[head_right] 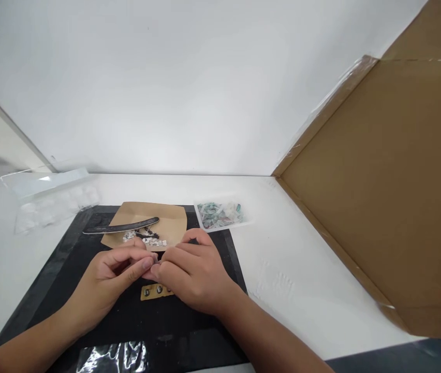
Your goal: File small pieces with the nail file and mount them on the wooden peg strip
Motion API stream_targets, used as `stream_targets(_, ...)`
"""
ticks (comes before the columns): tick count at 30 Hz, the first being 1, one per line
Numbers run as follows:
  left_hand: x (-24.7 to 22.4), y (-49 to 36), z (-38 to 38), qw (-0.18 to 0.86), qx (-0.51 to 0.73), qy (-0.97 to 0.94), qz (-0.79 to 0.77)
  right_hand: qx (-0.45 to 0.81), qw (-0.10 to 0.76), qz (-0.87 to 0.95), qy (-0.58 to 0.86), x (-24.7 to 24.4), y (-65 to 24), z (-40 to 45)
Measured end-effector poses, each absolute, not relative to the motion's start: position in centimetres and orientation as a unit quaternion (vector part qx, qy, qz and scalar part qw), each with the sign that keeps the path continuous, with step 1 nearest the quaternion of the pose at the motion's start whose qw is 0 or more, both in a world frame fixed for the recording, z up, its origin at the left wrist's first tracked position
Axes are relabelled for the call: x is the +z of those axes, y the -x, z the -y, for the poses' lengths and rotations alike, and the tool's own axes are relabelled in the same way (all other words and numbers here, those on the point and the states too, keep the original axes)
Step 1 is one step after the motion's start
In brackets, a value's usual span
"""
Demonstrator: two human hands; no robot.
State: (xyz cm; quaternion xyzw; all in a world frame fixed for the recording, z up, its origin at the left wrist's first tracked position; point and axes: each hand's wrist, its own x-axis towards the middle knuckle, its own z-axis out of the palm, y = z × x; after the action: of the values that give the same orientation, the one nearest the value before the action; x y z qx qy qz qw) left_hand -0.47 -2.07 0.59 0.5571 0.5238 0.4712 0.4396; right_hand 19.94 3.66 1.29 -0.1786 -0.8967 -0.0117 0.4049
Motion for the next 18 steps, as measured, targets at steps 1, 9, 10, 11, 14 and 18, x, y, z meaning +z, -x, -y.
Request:
stream_targets(1,0.59,0.46,2.11,0.455,0.472,-0.549,-0.52,-0.005,0.406,0.896,0.179,1.3,-19.93,-3.64)
stream_targets(9,0.82,0.79,1.89,0.539,0.451,-0.527,-0.478,0.043,0.435,0.882,0.175,1.38,-20.01,-4.12)
stream_targets(10,0.78,0.82,1.83,0.543,0.453,-0.527,-0.472,0.049,0.44,0.878,0.184,1.42,-20.06,-4.22)
stream_targets(11,0.72,0.84,1.78,0.548,0.457,-0.524,-0.466,0.057,0.441,0.875,0.192,1.48,-20.11,-4.31)
stream_targets(14,0.45,0.83,1.74,0.567,0.464,-0.504,-0.456,0.08,0.426,0.877,0.207,1.61,-20.18,-4.49)
stream_targets(18,0.22,0.84,1.78,0.574,0.467,-0.491,-0.46,0.089,0.427,0.875,0.208,1.49,-20.09,-4.51)
